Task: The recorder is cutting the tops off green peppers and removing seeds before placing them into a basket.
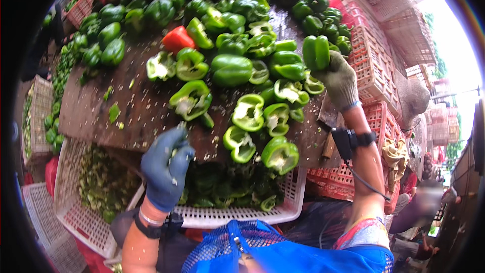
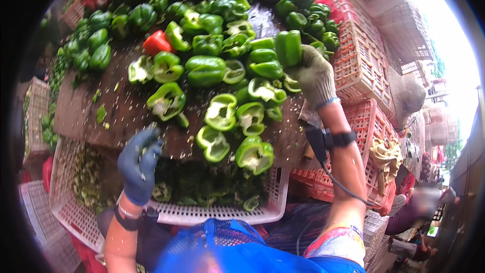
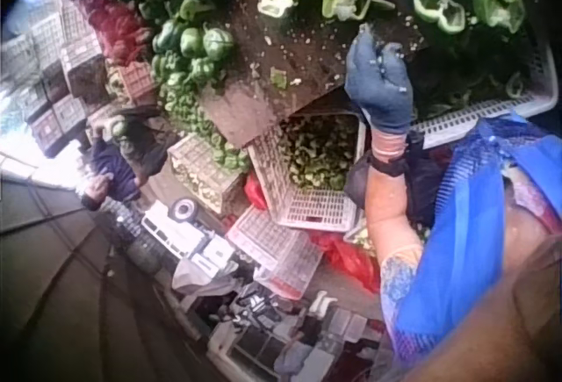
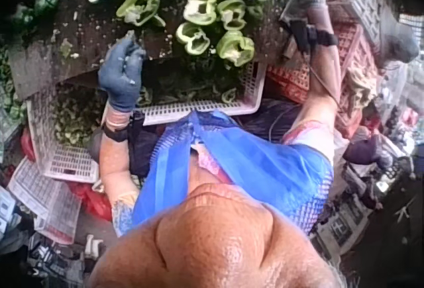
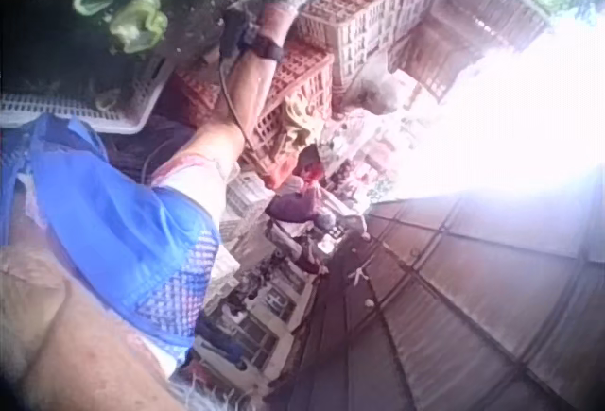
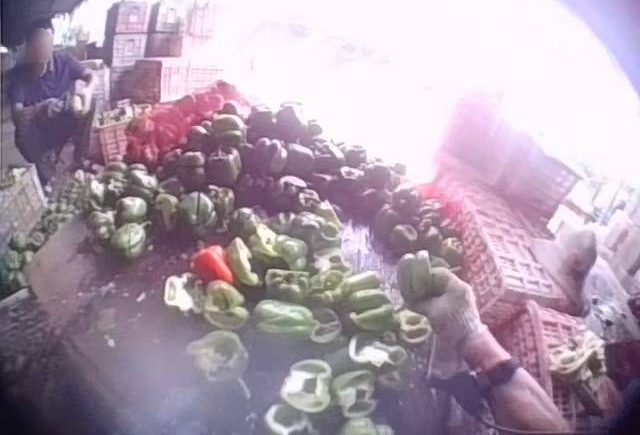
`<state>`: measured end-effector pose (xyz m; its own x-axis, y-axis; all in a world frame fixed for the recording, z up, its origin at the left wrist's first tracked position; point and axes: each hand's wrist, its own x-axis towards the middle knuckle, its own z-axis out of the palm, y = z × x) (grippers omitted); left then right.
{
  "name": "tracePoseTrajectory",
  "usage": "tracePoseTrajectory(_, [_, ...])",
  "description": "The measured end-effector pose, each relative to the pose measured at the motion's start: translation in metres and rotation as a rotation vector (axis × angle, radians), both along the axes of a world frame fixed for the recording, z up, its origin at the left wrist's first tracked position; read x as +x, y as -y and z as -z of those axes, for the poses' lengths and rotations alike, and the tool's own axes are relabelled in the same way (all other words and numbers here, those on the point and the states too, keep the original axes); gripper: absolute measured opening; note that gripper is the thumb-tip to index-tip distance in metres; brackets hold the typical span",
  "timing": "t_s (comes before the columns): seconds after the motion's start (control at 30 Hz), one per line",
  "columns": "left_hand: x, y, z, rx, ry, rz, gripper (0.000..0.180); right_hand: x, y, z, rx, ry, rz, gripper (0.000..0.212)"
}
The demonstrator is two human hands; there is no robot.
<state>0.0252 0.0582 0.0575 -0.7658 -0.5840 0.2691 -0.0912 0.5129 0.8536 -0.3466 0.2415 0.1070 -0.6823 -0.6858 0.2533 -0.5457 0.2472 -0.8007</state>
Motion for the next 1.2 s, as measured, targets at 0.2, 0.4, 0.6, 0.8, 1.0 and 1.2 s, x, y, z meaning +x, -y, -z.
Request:
tracePoseTrajectory(0.2, [-0.002,-0.014,-0.008,1.090,-0.177,0.315,0.075,0.156,0.036,-0.045,0.193,-0.488,-0.808,0.036])
tracePoseTrajectory(0.4, [0.020,-0.034,-0.044,1.167,-0.219,0.198,0.051,0.250,0.007,0.010,-0.357,0.943,-0.277,0.059])
tracePoseTrajectory(0.6, [0.023,-0.048,-0.023,0.376,-0.271,0.242,0.039,0.274,0.001,0.038,-0.885,1.709,-0.288,0.055])
tracePoseTrajectory(0.8, [0.039,-0.021,-0.040,1.046,-0.082,0.252,0.038,0.262,0.003,-0.019,0.136,0.575,-0.212,0.034])
tracePoseTrajectory(1.0, [0.042,-0.018,-0.047,1.172,-0.212,0.272,0.036,0.270,0.022,-0.027,-0.225,0.163,-0.286,0.054])
tracePoseTrajectory(1.2, [0.025,-0.050,-0.029,0.311,-0.371,0.138,0.029,0.278,0.006,0.034,-0.515,0.819,-0.047,0.055])
